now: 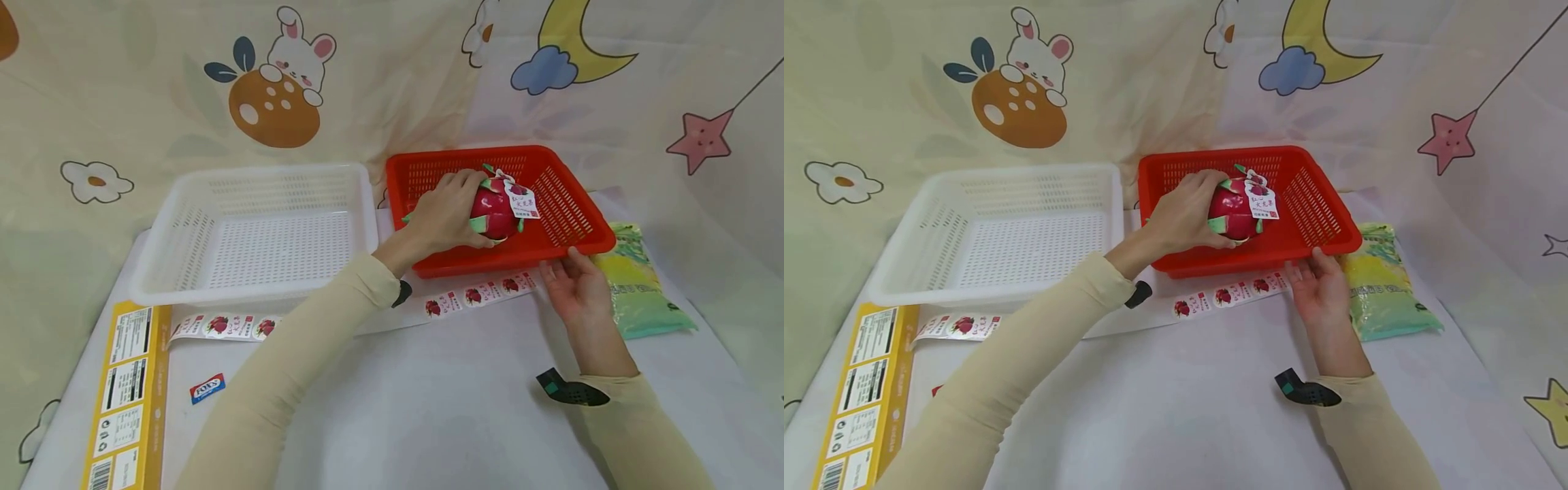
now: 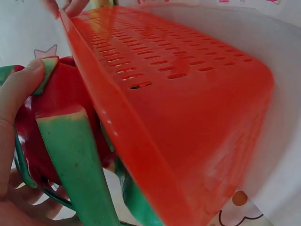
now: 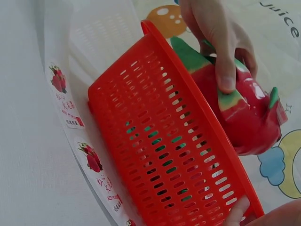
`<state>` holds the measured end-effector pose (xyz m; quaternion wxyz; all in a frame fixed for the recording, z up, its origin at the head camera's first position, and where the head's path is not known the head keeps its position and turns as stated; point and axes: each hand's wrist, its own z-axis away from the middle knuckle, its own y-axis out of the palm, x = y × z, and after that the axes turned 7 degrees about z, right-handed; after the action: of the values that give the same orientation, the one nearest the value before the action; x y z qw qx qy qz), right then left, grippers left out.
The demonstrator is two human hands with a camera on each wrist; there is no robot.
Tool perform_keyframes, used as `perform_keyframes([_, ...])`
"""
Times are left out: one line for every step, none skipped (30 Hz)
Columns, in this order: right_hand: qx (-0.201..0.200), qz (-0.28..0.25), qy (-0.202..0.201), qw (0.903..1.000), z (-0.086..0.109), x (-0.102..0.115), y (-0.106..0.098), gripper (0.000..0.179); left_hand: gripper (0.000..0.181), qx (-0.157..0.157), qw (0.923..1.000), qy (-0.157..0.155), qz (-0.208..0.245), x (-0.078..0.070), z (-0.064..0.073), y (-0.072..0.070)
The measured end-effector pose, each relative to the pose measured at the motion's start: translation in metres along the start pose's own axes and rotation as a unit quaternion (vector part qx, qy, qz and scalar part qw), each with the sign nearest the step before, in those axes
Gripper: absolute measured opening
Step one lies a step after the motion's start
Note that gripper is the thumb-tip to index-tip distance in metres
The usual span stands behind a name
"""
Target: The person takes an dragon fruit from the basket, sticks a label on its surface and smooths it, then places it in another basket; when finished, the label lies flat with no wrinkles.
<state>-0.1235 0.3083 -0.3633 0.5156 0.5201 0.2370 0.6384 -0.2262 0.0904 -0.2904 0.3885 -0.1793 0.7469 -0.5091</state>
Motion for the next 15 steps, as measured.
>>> perform_keyframes([0.0, 0.0, -0.002, 1.0, 0.0, 0.0, 0.0, 0.069, 0.1, 0.001, 1.0, 0.0, -0.002, -0.001, -0.002, 0.001])
perform_keyframes([-0.001, 0.001, -0.003, 1.0, 0.0, 0.0, 0.0, 0.069, 0.1, 0.004, 1.0, -0.002, -0.004, -0.003, -0.004, 0.001])
perform_keyframes([-0.002, 0.002, -0.004, 1.0, -0.001, 0.0, 0.0, 0.069, 0.1, 0.007, 1.0, -0.004, -0.003, -0.004, -0.007, 0.002])
perform_keyframes([-0.003, 0.003, -0.003, 1.0, -0.001, 0.0, 0.0, 0.069, 0.101, 0.01, 0.9999, -0.006, -0.002, -0.005, -0.008, 0.004])
perform_keyframes([-0.005, 0.004, -0.003, 1.0, -0.001, 0.0, -0.001, 0.069, 0.101, 0.015, 0.9998, -0.01, -0.002, -0.006, -0.01, 0.005])
perform_keyframes([-0.006, 0.007, -0.003, 1.0, -0.002, 0.0, -0.001, 0.069, 0.101, 0.02, 0.9997, -0.016, -0.002, -0.006, -0.012, 0.007])
perform_keyframes([-0.006, 0.009, -0.004, 0.9999, -0.002, -0.001, -0.001, 0.068, 0.101, 0.026, 0.9994, -0.02, -0.002, -0.006, -0.013, 0.009])
perform_keyframes([-0.007, 0.012, -0.004, 0.9999, -0.002, -0.001, -0.001, 0.068, 0.101, 0.032, 0.9991, -0.027, -0.002, -0.007, -0.014, 0.01])
perform_keyframes([-0.007, 0.015, -0.005, 0.9999, -0.002, -0.001, -0.001, 0.068, 0.101, 0.037, 0.9988, -0.032, -0.003, -0.007, -0.015, 0.013])
perform_keyframes([-0.006, 0.016, -0.006, 0.9998, -0.002, -0.001, -0.001, 0.068, 0.1, 0.041, 0.9984, -0.038, -0.006, -0.006, -0.016, 0.015])
perform_keyframes([-0.006, 0.019, -0.007, 0.9998, -0.001, -0.001, -0.001, 0.068, 0.1, 0.046, 0.998, -0.043, -0.008, -0.006, -0.016, 0.017])
perform_keyframes([-0.005, 0.021, -0.008, 0.9997, -0.001, -0.001, -0.001, 0.068, 0.1, 0.049, 0.9976, -0.048, -0.008, -0.005, -0.016, 0.019])
perform_keyframes([-0.005, 0.022, -0.009, 0.9997, -0.001, -0.001, -0.001, 0.068, 0.099, 0.051, 0.9974, -0.051, -0.007, -0.004, -0.017, 0.021])
perform_keyframes([-0.004, 0.023, -0.01, 0.9997, -0.001, -0.001, -0.001, 0.068, 0.099, 0.052, 0.9972, -0.054, -0.005, -0.003, -0.016, 0.023])
perform_keyframes([-0.004, 0.024, -0.012, 0.9996, -0.001, -0.001, -0.001, 0.068, 0.098, 0.053, 0.997, -0.056, -0.005, -0.001, -0.016, 0.026])
